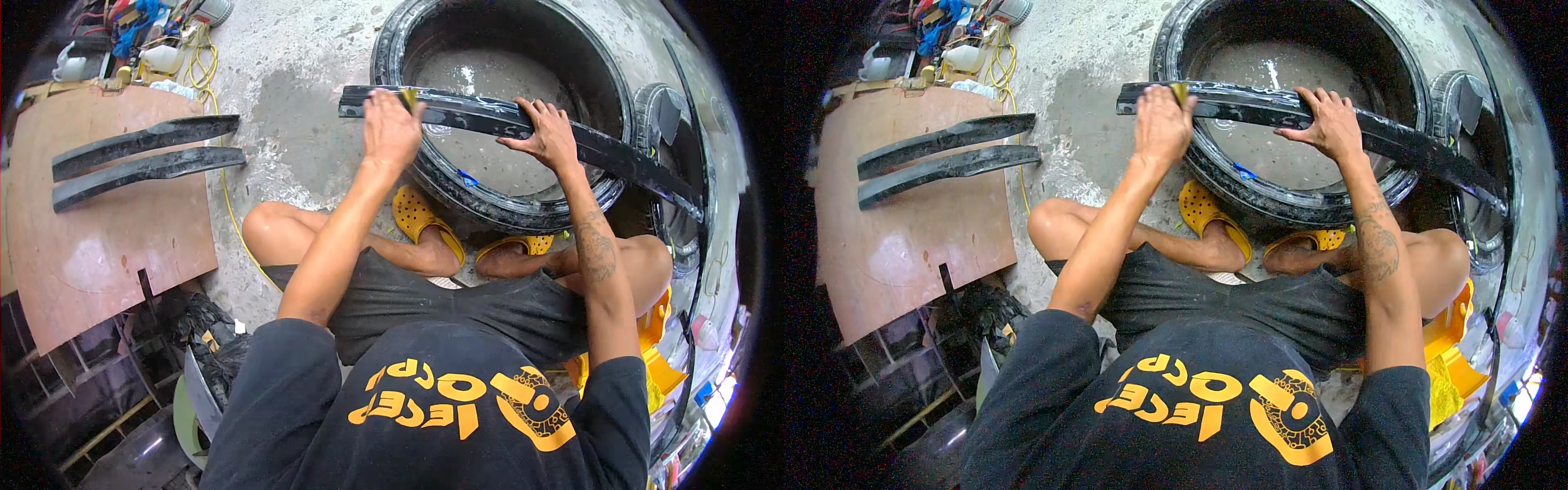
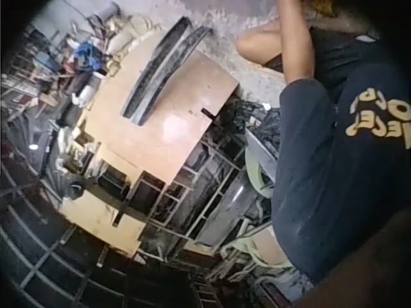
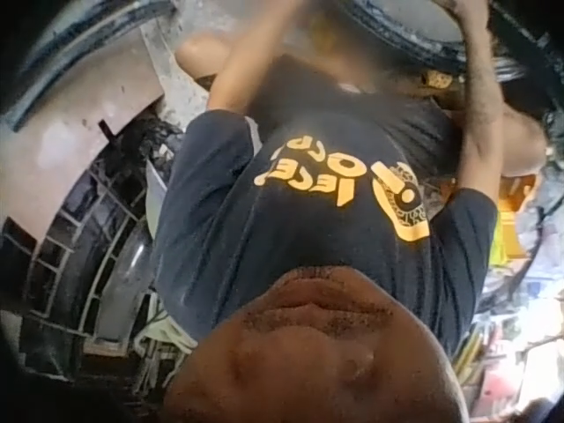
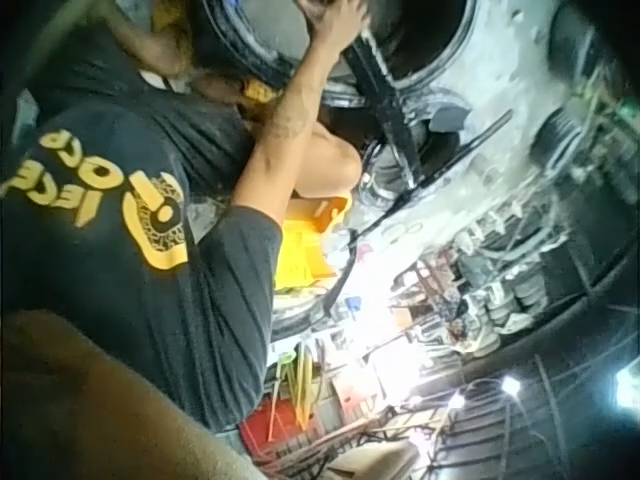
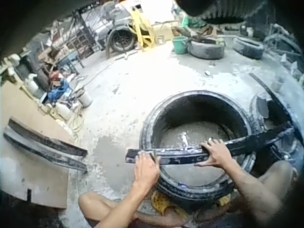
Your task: Sanding a long black plastic automotive trim piece or bumper component over a tire basin containing water.
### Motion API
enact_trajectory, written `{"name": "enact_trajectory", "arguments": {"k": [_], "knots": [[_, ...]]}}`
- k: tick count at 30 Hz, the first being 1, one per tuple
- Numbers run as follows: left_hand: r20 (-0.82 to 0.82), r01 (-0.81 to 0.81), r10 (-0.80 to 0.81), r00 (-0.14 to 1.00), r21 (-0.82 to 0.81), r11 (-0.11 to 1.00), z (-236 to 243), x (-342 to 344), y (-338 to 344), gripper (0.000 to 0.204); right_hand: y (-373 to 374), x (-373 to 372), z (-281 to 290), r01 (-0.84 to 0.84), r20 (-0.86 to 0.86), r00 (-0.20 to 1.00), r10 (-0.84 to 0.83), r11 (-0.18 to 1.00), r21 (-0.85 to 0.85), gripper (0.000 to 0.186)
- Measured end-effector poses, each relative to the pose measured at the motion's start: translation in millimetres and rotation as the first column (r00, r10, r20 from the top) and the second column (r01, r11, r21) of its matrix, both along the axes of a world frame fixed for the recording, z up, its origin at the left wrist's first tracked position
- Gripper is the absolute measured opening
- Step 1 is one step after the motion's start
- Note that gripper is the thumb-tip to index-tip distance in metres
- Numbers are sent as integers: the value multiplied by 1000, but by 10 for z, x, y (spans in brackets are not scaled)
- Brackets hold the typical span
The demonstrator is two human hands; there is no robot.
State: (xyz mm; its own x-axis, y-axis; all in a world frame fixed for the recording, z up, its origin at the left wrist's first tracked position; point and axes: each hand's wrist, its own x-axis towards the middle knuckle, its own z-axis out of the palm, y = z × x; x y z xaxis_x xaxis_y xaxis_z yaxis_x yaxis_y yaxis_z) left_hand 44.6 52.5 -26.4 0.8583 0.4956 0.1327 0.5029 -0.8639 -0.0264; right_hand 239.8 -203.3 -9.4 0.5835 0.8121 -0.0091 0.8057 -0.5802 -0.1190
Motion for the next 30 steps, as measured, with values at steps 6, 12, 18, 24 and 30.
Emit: {"name": "enact_trajectory", "arguments": {"k": [6,12,18,24,30], "knots": [[140,-39,34,990,39,998,37,-63,198,74,45,-55,3,-1,41,999,1,1000,-6,99],[243,177,-143,959,-124,976,192,-53,-52,36,-98,-38,-71,19,55,998,-19,1000,10,98],[187,61,-45,981,-81,995,-44,188,-408,66,24,-44,-53,-3,98,995,-2,999,43,97],[254,5,7,967,-47,999,138,-287,368,48,146,-108,122,-7,11,1000,7,1000,24,98],[219,226,-175,960,-235,945,108,316,-804,68,15,-77,24,9,17,1000,-10,1000,9,98]]}}
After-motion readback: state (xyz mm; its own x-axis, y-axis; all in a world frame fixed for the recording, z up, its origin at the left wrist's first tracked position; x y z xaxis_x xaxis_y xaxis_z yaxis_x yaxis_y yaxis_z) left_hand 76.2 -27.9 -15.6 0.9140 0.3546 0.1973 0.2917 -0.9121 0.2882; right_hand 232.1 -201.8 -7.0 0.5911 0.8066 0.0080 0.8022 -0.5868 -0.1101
